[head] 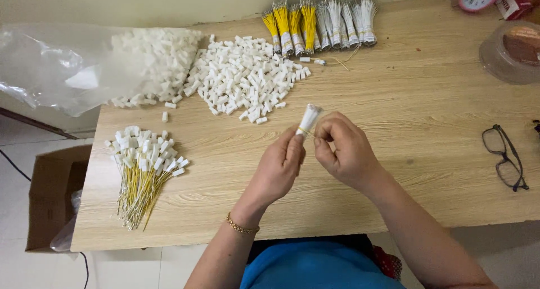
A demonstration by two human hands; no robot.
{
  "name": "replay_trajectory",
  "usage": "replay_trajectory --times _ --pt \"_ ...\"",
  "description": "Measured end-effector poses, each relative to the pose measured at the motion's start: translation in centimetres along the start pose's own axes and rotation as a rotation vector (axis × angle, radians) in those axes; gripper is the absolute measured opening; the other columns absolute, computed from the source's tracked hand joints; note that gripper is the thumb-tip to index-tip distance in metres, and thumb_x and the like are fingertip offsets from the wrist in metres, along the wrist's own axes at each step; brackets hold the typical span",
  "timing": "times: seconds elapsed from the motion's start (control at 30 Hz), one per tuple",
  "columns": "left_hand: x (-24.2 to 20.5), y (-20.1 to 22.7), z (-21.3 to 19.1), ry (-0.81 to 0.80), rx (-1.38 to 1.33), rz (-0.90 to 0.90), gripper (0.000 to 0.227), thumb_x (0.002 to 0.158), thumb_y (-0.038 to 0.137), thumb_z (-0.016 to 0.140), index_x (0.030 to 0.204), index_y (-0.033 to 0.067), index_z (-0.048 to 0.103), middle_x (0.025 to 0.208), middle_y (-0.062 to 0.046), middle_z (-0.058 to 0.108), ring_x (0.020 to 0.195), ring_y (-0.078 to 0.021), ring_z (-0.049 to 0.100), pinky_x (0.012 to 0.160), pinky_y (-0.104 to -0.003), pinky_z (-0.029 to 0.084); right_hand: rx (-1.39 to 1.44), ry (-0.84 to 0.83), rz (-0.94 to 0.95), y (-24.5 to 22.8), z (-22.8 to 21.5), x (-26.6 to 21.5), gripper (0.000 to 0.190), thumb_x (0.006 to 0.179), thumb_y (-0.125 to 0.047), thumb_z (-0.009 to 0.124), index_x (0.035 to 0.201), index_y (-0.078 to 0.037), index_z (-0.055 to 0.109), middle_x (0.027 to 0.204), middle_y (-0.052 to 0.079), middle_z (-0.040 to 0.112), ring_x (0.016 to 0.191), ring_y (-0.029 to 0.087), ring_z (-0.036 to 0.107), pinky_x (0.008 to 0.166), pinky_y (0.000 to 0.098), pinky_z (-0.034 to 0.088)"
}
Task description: Assembling white plastic sleeves onto the ends of thin wires
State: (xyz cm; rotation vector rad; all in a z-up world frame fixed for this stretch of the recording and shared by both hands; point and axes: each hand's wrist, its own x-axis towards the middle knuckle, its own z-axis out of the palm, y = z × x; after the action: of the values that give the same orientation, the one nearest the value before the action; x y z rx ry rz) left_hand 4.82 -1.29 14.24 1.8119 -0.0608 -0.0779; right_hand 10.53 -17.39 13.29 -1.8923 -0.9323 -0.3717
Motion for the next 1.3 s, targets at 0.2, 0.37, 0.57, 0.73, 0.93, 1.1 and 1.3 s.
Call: replay_trajectory --times 0.2,0.37,0.57,0.73,0.93,1.1,1.3 --pt "-0.9 2.4 0.0 0.146 0.131 -0.056 0.044 0.101 0.034 0.035 0.128 0.0056 0.057 0.074 -0.024 0.065 0.073 -0.0455 0.064 0.061 -0.053 0.047 0.392 -0.086 0.285 1.8 1.7 -2.7 0.008 0.091 -0.013 0.056 0.084 -0.008 0.054 0.068 0.003 0.054 0.061 0.015 0.049 0.056 0.0288 0.045" --pt "-1.1 1.2 -0.6 0.296 0.229 0.023 0.035 0.100 0.022 0.040 0.124 0.0051 0.058 0.090 -0.031 0.067 0.087 -0.0537 0.063 0.069 -0.057 0.050 0.182 -0.279 0.463 -2.6 -2.1 0.6 0.008 0.088 -0.011 0.063 0.091 -0.003 0.062 0.056 0.008 0.054 0.056 0.017 0.047 0.053 0.0335 0.043" --pt "-1.5 -2.2 -0.4 0.221 0.780 0.409 0.030 0.094 0.027 0.054 0.120 0.0134 0.060 0.072 -0.011 0.062 0.066 -0.0344 0.067 0.059 -0.045 0.054 0.314 -0.062 0.537 -0.9 -3.3 2.0 0.008 0.092 -0.012 0.065 0.087 -0.006 0.068 0.057 0.001 0.051 0.057 0.008 0.043 0.050 0.0238 0.038" --pt "-1.7 -2.8 -0.5 0.194 0.166 0.310 0.031 0.097 0.021 0.045 0.120 0.0066 0.059 0.075 -0.022 0.062 0.068 -0.0445 0.064 0.059 -0.049 0.052 0.731 0.035 0.755 2.0 -0.2 -0.5 0.008 0.094 -0.014 0.062 0.090 -0.007 0.060 0.060 -0.005 0.043 0.049 0.004 0.040 0.044 0.0176 0.032" --pt "0.5 -6.3 0.7 0.343 -0.611 0.055 0.029 0.106 0.019 0.034 0.093 0.0060 0.056 0.061 -0.002 0.042 0.040 -0.0124 0.049 0.038 -0.022 0.042 0.301 -0.131 0.297 -2.7 0.0 0.4 0.010 0.087 -0.006 0.068 0.095 -0.006 0.074 0.072 0.009 0.069 0.062 0.015 0.062 0.058 0.0281 0.049" --pt "-1.2 -3.8 0.3 0.366 0.533 0.395 0.025 0.097 0.020 0.054 0.111 0.0009 0.063 0.087 -0.021 0.070 0.076 -0.0373 0.071 0.056 -0.045 0.056 0.157 -0.037 0.254 -2.5 -1.7 2.4 0.008 0.092 -0.005 0.065 0.096 -0.004 0.071 0.062 0.008 0.061 0.054 0.012 0.051 0.051 0.0268 0.044" --pt "-2.3 -3.1 0.5 0.131 -0.349 0.356 0.034 0.103 0.019 0.034 0.122 0.0006 0.055 0.048 -0.003 0.046 0.038 -0.0128 0.045 0.038 -0.024 0.041 0.597 -0.066 0.715 -0.4 -0.4 1.0 0.013 0.091 -0.016 0.065 0.094 -0.003 0.064 0.066 -0.002 0.047 0.059 0.006 0.044 0.053 0.0207 0.039"
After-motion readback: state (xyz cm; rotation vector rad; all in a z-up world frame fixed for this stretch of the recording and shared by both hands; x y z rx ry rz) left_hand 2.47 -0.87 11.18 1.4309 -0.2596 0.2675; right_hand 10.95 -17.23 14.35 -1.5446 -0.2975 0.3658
